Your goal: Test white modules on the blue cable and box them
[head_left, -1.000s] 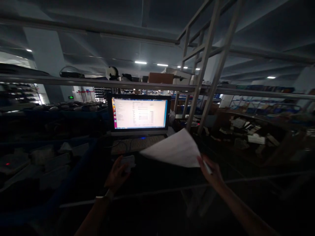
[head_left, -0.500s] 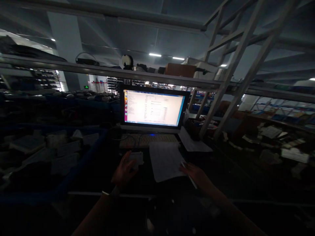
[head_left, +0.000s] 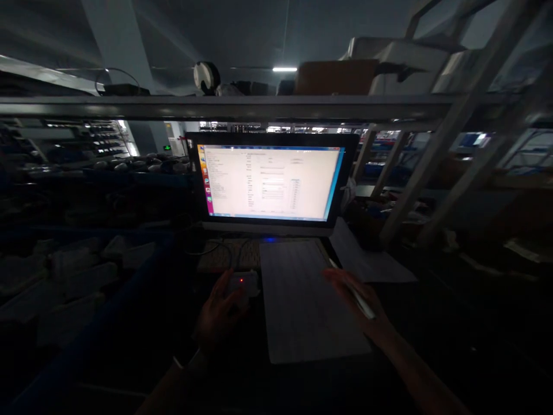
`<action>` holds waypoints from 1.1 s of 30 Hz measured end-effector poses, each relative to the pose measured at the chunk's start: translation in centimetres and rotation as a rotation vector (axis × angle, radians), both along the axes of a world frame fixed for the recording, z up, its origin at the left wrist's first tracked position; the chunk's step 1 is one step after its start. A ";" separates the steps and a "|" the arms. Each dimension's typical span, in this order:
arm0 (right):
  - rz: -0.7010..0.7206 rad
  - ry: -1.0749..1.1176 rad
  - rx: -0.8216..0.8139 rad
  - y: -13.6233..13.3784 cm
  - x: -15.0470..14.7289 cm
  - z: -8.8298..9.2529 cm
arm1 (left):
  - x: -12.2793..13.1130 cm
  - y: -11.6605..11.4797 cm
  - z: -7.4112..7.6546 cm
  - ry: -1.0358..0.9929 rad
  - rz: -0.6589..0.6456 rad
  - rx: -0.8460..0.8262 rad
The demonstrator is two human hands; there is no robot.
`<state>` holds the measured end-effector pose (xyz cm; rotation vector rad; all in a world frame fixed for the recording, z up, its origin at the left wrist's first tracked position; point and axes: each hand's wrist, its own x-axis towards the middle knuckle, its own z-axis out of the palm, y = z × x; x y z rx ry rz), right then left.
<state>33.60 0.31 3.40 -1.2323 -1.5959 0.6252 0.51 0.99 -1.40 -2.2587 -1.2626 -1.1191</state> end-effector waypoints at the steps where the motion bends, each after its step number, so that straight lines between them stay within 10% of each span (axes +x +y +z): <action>1: 0.016 0.163 -0.031 1.3 -0.9 0.1 | 0.0 -0.1 0.1 0.006 0.001 -0.002; 11: -0.299 0.955 -0.363 5.7 -2.4 -4.0 | -0.1 -0.4 0.2 -0.015 -0.009 -0.060; 33: -0.300 1.352 -0.161 5.2 3.5 -1.6 | -0.3 0.3 0.1 -0.033 -0.041 -0.017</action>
